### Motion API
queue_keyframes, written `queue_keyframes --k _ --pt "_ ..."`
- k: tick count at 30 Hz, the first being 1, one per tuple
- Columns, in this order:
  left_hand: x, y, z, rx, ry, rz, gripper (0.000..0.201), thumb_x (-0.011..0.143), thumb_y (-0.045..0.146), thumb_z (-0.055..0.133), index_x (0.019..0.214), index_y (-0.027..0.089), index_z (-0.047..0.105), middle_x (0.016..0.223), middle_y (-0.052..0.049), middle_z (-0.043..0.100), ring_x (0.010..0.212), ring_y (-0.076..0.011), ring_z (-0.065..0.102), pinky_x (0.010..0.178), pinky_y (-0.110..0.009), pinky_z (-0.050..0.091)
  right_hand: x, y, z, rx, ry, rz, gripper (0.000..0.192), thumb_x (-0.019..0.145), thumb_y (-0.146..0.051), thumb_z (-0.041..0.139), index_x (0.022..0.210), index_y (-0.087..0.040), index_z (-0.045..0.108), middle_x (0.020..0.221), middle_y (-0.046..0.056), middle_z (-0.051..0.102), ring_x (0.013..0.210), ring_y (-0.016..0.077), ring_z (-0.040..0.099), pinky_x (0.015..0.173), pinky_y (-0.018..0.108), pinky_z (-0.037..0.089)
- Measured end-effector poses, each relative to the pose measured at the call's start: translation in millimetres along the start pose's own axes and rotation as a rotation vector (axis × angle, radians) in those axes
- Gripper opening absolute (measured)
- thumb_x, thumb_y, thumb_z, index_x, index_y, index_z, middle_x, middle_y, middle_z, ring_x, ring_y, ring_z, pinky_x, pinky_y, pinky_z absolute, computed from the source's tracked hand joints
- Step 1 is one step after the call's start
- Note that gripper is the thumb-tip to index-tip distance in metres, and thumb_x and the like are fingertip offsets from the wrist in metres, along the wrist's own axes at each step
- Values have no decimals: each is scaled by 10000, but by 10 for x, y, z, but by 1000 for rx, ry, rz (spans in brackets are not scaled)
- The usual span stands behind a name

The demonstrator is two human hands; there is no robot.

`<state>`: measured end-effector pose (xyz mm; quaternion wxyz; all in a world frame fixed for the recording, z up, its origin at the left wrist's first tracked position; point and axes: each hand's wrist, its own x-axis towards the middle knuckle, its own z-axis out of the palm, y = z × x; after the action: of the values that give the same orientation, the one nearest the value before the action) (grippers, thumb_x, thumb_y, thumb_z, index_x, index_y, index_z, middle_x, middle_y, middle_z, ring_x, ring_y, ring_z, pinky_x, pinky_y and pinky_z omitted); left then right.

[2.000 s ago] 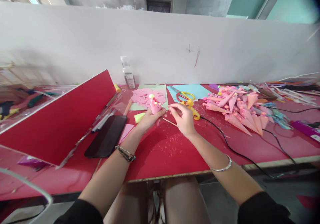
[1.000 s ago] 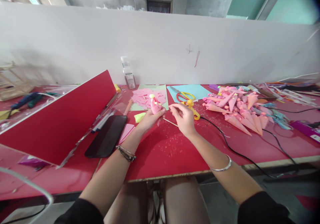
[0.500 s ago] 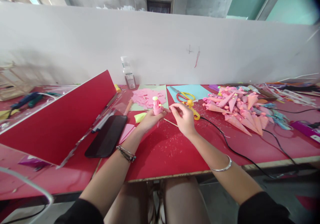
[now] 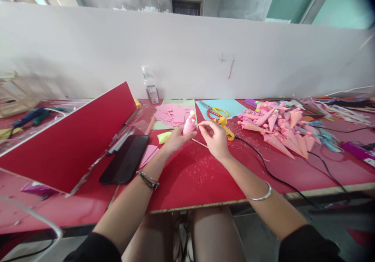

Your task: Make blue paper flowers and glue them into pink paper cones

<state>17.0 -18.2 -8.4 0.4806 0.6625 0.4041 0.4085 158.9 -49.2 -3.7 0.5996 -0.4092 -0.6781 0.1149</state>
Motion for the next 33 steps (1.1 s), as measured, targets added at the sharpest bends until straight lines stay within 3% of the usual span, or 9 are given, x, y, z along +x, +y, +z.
queue_keyframes --k 8,16,20,24,27,33 --pt "-20 78 16 9 44 -22 218 649 317 628 698 120 549 622 24 485 573 -77 429 585 -225 354 -8 15 0 -7 -7 -6 92 805 -209 477 818 -202 568 777 16 601 710 127 567 633 258 475" --pt "21 8 16 50 19 37 222 667 289 609 794 108 590 745 -33 595 659 -110 521 648 -246 406 1 11 -7 24 7 -15 147 810 -186 464 886 -209 588 855 30 604 781 137 579 691 281 502" --pt "32 -59 21 245 70 66 211 700 296 569 797 111 589 689 -12 582 603 -109 506 580 -239 399 -1 8 -10 67 18 -8 166 822 -202 458 919 -219 592 880 32 618 787 139 593 714 295 508" --pt "59 -146 3 446 85 279 233 717 302 569 869 126 589 797 -34 589 705 -140 525 642 -260 415 -1 -28 -19 63 78 -48 93 795 -224 515 849 -210 590 819 22 614 757 138 588 694 285 499" --pt "69 -177 -21 608 90 422 190 740 306 558 806 129 588 809 -50 567 739 -152 518 666 -264 406 1 -43 -23 27 86 -59 68 785 -222 524 822 -207 580 780 16 598 738 138 576 685 285 492" --pt "55 -198 -44 780 49 403 147 776 289 514 762 147 548 722 -27 573 652 -142 514 579 -239 371 -8 -6 -10 32 63 -38 116 800 -202 486 886 -208 564 814 22 605 734 135 581 698 291 495"
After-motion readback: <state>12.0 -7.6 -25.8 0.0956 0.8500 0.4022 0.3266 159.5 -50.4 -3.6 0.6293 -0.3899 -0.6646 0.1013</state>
